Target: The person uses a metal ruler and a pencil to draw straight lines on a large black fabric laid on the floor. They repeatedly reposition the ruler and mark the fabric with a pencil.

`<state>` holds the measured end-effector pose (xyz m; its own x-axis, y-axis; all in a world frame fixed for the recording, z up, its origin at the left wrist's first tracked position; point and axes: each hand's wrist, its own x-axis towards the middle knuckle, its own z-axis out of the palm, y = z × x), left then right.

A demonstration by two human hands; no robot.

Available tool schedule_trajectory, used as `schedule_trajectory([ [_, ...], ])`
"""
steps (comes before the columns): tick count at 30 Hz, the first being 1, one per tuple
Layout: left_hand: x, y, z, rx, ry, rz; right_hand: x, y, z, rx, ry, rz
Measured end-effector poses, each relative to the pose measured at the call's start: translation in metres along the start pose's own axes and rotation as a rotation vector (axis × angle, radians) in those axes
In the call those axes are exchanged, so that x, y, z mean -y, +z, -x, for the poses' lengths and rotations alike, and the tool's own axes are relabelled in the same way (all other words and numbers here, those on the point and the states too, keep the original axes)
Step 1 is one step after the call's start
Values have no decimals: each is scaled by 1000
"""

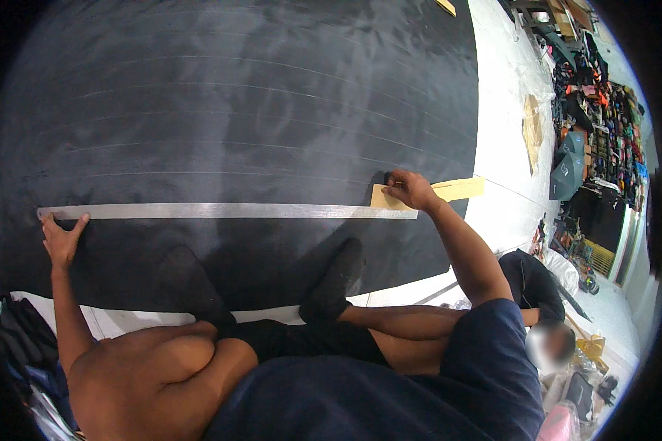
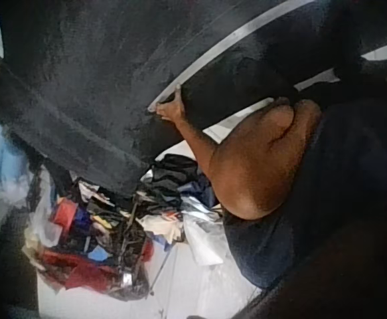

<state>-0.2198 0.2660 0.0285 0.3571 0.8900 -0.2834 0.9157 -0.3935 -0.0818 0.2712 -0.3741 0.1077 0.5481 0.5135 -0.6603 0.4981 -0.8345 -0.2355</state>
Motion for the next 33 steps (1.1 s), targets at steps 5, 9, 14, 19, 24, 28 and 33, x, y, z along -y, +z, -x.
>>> schedule_trajectory([
  [5, -2, 1, 2, -14, -12, 8, -4, 8, -3, -52, -8, 28],
  [9, 1, 3, -1, 13, 4, 81, -8, 11, -5, -89, -55, 51],
  [14, 14, 19, -5, -56, 62, 150, -6, 10, -6, -92, -81, 74],
  [19, 18, 20, -5, -53, 60, 173, -1, 6, -8, -5, -37, 118],
  [24, 9, 9, -1, -30, 39, 172, -8, 9, -12, -4, -14, 146],
  [28, -13, -13, 10, 11, -20, 67, -9, 7, -12, 47, 15, 102],
  [33, -10, -18, 11, 45, -24, 31, -7, 7, -17, 51, -32, 134],
])
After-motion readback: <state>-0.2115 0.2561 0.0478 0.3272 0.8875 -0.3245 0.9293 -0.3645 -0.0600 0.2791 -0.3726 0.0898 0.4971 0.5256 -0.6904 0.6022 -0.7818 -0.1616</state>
